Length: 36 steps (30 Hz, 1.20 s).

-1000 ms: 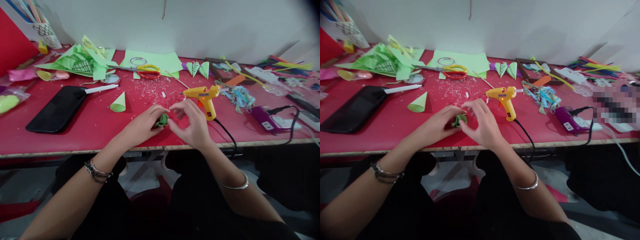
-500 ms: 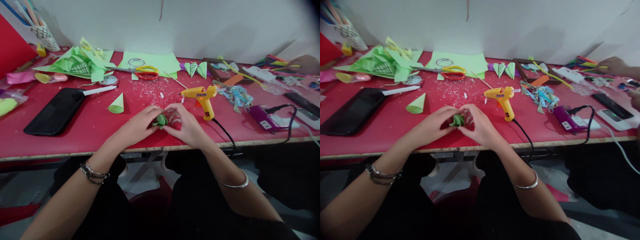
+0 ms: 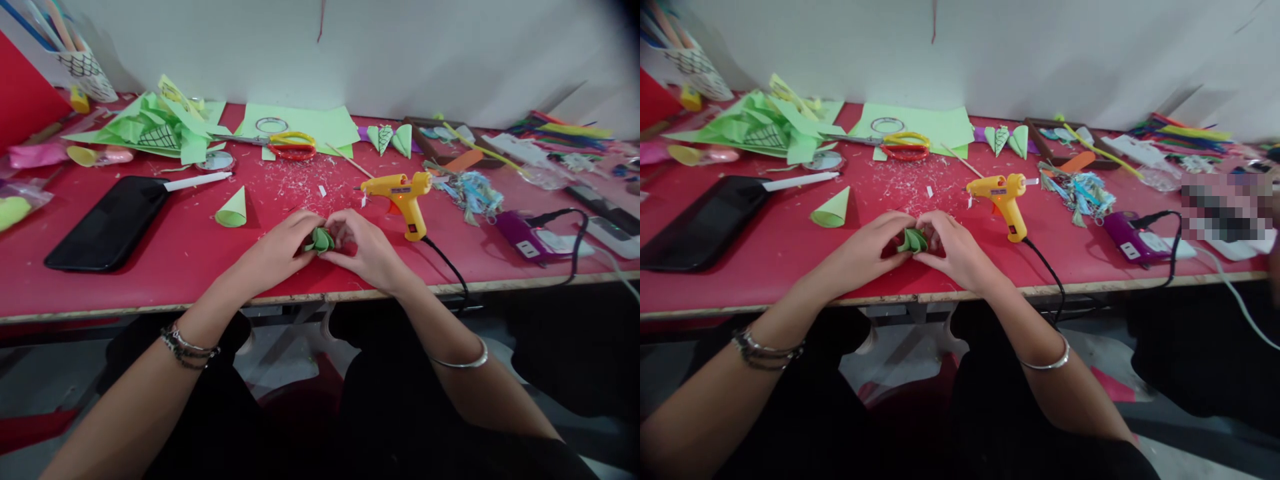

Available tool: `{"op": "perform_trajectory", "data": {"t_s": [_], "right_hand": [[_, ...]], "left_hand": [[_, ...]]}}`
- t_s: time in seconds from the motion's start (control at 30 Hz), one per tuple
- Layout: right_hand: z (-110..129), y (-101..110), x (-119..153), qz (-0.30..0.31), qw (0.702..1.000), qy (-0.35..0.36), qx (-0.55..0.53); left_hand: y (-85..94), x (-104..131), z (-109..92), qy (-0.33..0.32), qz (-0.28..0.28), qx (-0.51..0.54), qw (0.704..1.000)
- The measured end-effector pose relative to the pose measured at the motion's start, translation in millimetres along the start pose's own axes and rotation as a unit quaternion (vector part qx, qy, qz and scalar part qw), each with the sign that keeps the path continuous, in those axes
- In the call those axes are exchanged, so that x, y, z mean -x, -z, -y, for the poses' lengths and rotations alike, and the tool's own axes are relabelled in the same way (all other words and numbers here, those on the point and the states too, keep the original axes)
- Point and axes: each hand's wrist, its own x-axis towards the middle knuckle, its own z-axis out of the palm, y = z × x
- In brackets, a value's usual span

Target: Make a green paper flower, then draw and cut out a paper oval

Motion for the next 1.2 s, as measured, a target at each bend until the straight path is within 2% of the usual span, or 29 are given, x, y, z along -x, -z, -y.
{"op": "perform_trajectory", "data": {"t_s": [0.23, 0.5, 1.2], "right_hand": [[-2.6, -1.4, -3.0, 0.009, 1.0, 0.005, 0.004], [-3.3, 1.5, -2.1, 0.038, 0.998, -0.011, -0.051], [-2.4, -5.6, -2.4, 0.006, 0.999, -0.023, -0.049]], "left_hand": [[-3.1, -0.4, 0.3, -0.005, -0.011, -0.012, 1.0], [-5.7, -0.8, -0.4, 0.009, -0.016, -0.009, 1.0], [-1.2, 1.2, -1.9, 0.0, 0.006, 0.015, 1.0]]}}
